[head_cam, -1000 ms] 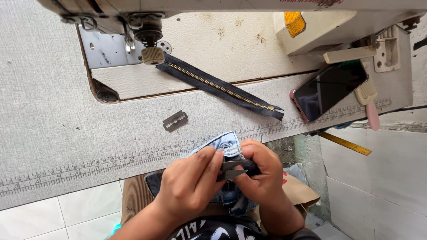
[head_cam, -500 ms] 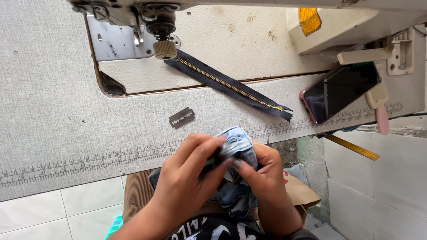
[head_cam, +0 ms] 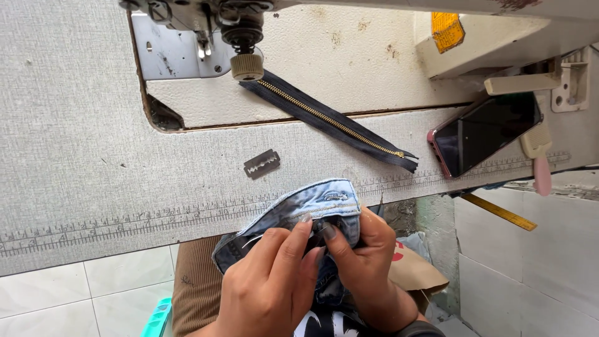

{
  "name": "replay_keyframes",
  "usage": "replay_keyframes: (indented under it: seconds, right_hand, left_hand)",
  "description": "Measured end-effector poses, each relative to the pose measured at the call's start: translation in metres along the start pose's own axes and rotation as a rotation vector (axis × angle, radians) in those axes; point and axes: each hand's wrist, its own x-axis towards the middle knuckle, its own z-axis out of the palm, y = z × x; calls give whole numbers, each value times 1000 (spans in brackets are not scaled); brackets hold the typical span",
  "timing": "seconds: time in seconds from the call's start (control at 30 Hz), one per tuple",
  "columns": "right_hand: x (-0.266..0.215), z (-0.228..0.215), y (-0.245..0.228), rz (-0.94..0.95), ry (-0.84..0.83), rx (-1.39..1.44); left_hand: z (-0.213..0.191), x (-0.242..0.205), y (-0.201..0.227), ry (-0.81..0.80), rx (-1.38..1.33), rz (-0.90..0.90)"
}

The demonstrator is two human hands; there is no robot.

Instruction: Unpicking seams and removing threads from a denim garment piece using hands and a razor blade at a sewing workstation.

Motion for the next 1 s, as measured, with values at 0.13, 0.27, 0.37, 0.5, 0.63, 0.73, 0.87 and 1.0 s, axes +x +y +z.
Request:
replay_keyframes:
  seconds: [0.13, 0.27, 0.37, 0.5, 0.63, 0.73, 0.87, 1.0]
  right_hand:
    - [-2, 5, 4, -148, 17, -205]
    - [-2, 6, 17, -332, 64, -230]
    - [1, -1, 26, -403, 34, -201]
    - [4, -7, 37, -446, 2, -179]
    - [2, -14, 52, -469, 16, -226]
    - [-1, -17, 61, -454, 46, -174]
    - [3, -19, 54, -331, -3, -80]
    - [-5, -13, 44, -177, -11, -26]
  left_hand:
    - [3, -3, 2, 21, 25, -38]
    - [1, 2, 7, 67, -7, -27]
    - [1, 5, 9, 83, -25, -19]
    - [6, 9, 6, 97, -44, 19]
    - [9, 11, 2, 129, -56, 16]
    - [10, 11, -3, 116, -80, 61]
    - [13, 12, -12, 116, 0, 206]
    - [16, 13, -13, 103, -43, 173]
